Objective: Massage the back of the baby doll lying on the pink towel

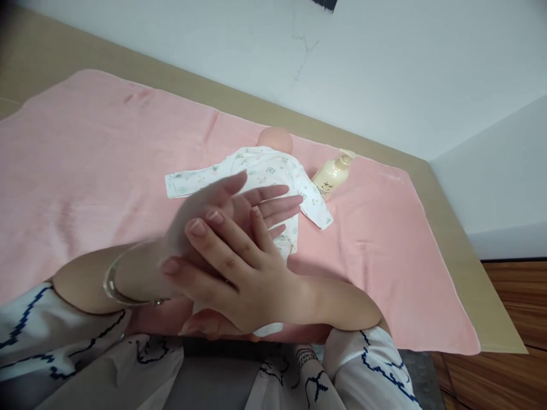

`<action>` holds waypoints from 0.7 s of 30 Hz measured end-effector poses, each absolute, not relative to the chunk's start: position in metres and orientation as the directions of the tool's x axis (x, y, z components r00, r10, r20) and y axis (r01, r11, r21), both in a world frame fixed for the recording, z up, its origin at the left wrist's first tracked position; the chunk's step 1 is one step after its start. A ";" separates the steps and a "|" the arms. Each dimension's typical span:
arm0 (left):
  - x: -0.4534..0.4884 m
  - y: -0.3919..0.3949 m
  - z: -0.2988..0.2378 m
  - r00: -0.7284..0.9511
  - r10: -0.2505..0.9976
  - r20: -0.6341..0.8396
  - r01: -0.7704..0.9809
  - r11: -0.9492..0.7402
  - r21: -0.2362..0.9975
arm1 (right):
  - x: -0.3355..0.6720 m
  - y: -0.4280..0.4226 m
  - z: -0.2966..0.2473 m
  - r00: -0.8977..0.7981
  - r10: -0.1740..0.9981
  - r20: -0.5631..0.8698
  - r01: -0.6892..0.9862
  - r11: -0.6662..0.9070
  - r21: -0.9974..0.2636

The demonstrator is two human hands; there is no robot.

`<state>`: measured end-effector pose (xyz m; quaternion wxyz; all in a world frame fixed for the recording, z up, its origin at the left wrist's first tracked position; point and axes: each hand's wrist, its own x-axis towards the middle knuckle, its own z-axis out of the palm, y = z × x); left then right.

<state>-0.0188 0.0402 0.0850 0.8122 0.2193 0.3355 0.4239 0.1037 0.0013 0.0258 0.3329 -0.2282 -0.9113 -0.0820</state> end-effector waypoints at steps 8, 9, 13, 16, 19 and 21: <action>0.014 -0.027 0.048 0.187 0.887 -0.421 -0.488 0.456 0.744 | 0.113 0.003 0.040 -0.784 0.417 0.461 0.407 0.905 -0.125; 0.016 -0.031 0.042 0.163 0.891 -0.424 -0.498 0.445 0.744 | 0.114 0.005 0.040 -0.793 0.402 0.459 0.392 0.912 -0.121; 0.016 -0.035 0.025 0.136 0.887 -0.440 -0.513 0.443 0.735 | 0.113 0.008 0.037 -0.796 0.339 0.501 0.334 0.937 -0.104; 0.014 -0.029 0.023 0.204 0.852 -0.483 -0.492 0.516 0.701 | 0.112 0.009 0.033 -0.768 0.327 0.550 0.326 0.940 -0.105; 0.027 -0.020 0.029 0.247 0.821 -0.515 -0.492 0.564 0.663 | 0.109 0.011 0.026 -0.751 0.391 0.532 0.381 0.915 -0.134; 0.044 -0.014 0.037 0.219 0.816 -0.536 -0.527 0.561 0.639 | 0.108 0.015 0.020 -0.728 0.416 0.544 0.411 0.901 -0.139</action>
